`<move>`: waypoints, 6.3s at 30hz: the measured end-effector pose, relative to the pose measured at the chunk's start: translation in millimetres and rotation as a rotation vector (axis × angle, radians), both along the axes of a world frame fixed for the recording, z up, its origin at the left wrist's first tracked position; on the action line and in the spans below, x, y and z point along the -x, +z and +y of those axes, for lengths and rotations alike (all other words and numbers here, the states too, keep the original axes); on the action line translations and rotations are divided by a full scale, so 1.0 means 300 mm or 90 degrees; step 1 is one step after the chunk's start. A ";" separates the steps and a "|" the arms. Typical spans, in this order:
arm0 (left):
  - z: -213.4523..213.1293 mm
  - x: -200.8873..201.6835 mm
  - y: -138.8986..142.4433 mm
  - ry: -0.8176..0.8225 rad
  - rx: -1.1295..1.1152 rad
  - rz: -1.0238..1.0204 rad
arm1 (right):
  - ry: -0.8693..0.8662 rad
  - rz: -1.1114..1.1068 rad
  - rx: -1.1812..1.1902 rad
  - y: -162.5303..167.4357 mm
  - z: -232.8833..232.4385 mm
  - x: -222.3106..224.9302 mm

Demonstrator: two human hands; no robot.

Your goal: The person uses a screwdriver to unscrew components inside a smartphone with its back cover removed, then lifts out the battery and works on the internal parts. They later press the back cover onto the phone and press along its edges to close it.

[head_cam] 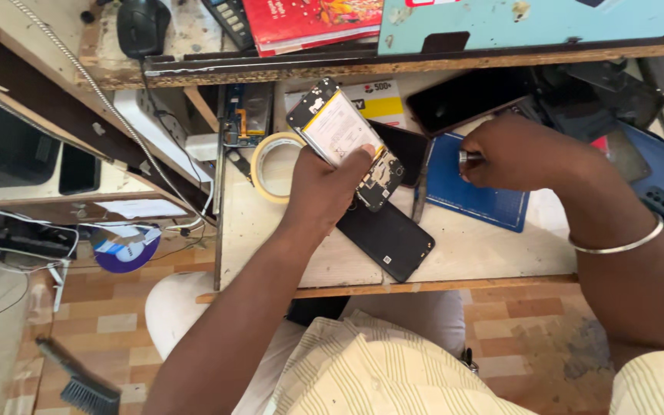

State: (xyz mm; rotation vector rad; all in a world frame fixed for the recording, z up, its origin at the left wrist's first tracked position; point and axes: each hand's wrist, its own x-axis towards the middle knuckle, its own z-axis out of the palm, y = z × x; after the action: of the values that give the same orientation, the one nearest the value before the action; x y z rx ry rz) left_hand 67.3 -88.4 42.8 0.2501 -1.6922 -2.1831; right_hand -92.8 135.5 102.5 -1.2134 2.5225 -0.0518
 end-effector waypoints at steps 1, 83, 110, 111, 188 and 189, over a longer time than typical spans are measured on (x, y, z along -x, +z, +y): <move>-0.001 0.000 0.002 -0.004 -0.006 0.000 | 0.007 0.005 -0.004 -0.004 0.000 0.001; -0.028 0.003 0.014 -0.062 -0.402 0.107 | 0.245 -0.130 0.602 0.021 -0.084 -0.154; -0.045 0.023 -0.015 -0.063 -0.394 0.064 | 0.319 0.128 0.591 0.053 -0.089 -0.178; -0.046 0.023 -0.011 -0.079 -0.396 0.079 | 0.319 0.158 0.599 0.053 -0.091 -0.182; 0.005 -0.017 0.083 -0.165 -0.283 0.028 | 0.294 0.130 0.654 0.013 -0.062 -0.153; 0.004 -0.017 0.084 -0.164 -0.281 0.024 | 0.300 0.133 0.657 0.017 -0.059 -0.154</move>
State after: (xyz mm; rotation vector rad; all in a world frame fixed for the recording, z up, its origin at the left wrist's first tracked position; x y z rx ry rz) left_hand 72.6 -87.1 67.9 0.1040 -1.2611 -2.7205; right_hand -46.6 117.7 107.7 -2.2298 2.2871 -1.2816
